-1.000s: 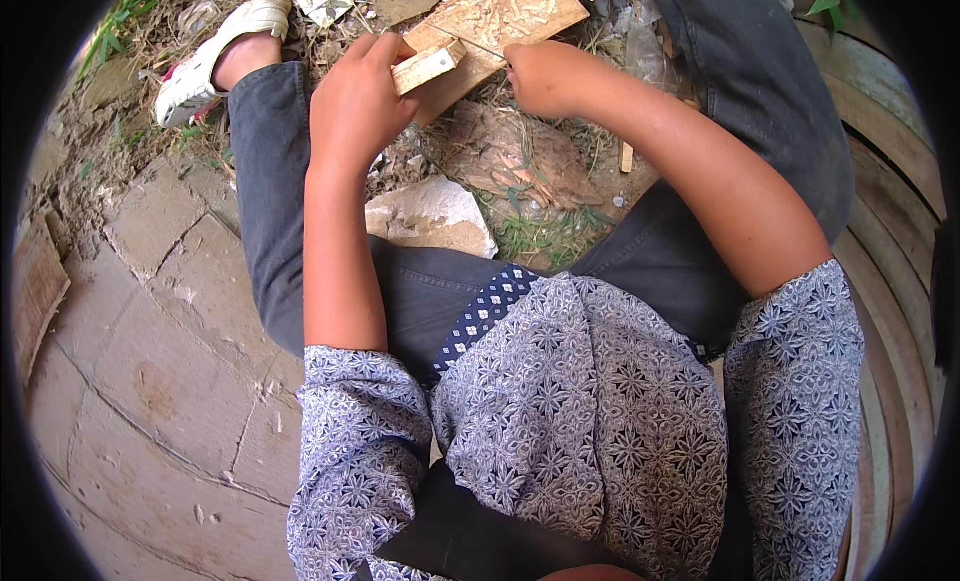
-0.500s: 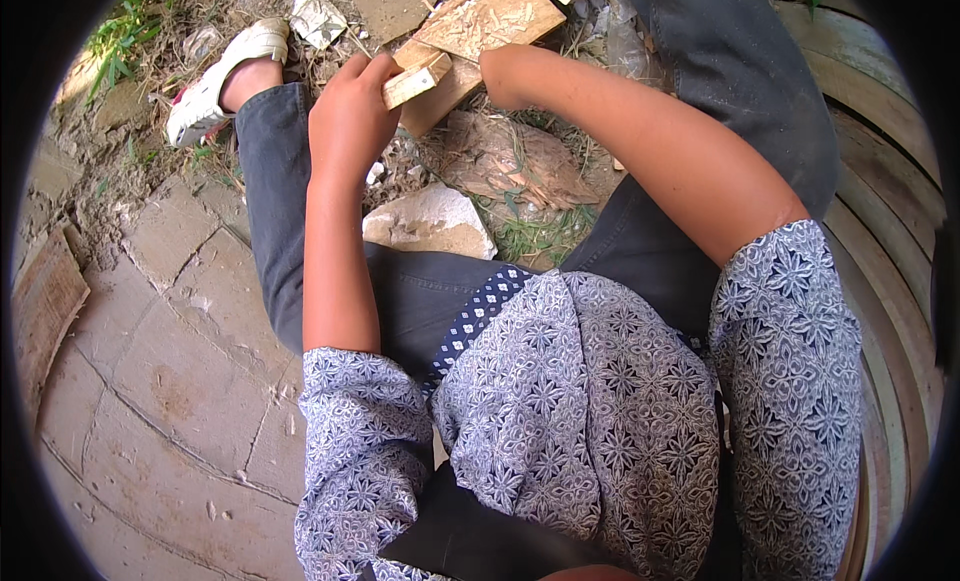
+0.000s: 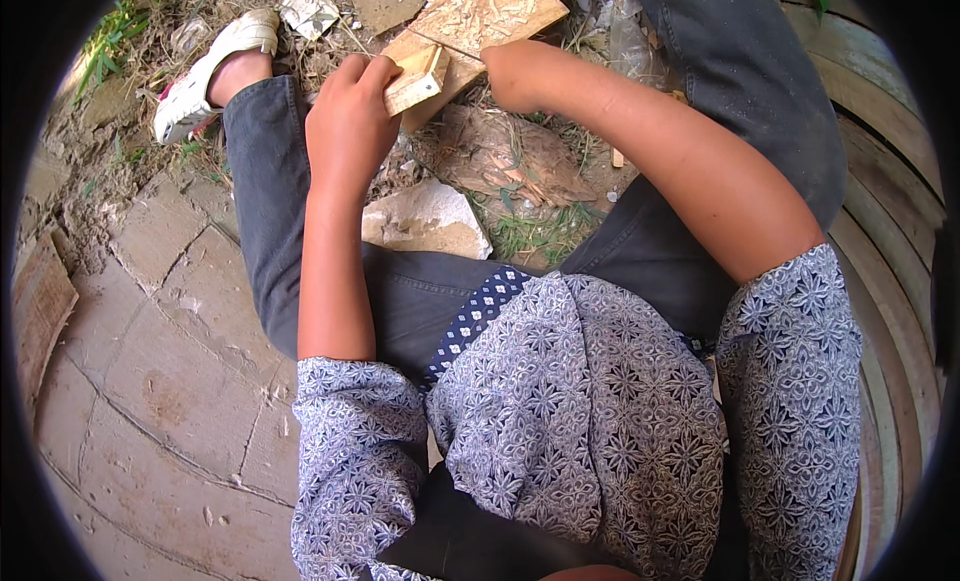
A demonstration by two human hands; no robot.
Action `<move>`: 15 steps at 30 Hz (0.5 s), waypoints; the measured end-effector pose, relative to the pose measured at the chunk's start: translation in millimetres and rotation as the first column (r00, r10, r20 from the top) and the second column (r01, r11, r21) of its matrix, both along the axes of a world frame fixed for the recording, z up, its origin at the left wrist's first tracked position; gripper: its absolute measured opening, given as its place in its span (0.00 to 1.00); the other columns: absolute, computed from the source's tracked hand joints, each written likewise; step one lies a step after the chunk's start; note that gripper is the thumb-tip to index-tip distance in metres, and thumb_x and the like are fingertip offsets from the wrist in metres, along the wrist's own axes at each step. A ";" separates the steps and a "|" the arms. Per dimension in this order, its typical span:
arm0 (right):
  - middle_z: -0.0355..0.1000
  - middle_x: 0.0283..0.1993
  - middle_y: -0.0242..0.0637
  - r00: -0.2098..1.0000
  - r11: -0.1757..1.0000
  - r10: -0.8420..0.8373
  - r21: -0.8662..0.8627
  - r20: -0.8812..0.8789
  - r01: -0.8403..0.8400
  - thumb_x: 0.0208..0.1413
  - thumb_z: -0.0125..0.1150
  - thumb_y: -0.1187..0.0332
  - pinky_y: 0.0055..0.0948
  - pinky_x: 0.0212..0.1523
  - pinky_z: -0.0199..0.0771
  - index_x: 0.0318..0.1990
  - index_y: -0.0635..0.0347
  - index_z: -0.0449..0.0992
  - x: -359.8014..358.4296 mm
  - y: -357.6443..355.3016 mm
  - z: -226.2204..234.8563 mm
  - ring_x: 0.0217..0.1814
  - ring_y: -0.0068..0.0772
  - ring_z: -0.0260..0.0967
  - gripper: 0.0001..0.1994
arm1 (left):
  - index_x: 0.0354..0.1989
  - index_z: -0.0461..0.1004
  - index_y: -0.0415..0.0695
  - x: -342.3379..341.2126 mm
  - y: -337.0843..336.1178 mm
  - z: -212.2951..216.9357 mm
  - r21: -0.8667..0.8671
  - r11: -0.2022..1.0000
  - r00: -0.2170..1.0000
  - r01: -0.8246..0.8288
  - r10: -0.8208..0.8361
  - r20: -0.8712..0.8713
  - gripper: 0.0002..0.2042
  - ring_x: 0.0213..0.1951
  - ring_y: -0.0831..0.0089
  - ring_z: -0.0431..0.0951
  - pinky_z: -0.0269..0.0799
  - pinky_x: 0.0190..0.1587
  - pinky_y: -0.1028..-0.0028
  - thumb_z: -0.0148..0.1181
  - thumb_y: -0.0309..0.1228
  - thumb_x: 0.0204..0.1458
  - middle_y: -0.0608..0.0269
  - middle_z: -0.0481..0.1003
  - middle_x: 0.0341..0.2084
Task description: The person sits on the ground and uses a knife to carve a small rectangular wooden block, repeatedly shaving off thin strips and rotating the piece to work different sides.
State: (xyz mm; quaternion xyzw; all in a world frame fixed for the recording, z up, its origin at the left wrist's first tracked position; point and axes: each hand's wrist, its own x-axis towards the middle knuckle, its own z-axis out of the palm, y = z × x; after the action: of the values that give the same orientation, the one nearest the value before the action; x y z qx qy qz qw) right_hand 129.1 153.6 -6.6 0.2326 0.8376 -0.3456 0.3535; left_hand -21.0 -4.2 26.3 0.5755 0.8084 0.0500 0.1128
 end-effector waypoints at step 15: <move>0.79 0.40 0.56 0.977 0.976 -0.211 -0.050 0.020 0.211 0.65 0.52 0.68 0.45 0.35 0.81 0.52 0.70 0.73 -0.3 -3.8 -15.7 0.31 0.51 0.80 0.14 | 0.40 0.77 0.50 9.6 -14.4 -4.7 0.097 0.995 1.000 0.007 -0.004 -0.029 0.11 0.41 0.57 0.78 0.77 0.40 0.59 0.65 0.26 0.48 0.62 0.73 0.34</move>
State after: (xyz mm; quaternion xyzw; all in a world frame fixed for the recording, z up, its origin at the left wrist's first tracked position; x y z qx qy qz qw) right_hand 128.8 149.8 -22.3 0.3134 0.7961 -0.4012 0.3270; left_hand -11.5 -18.6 21.6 0.5833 0.8049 0.0806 0.0733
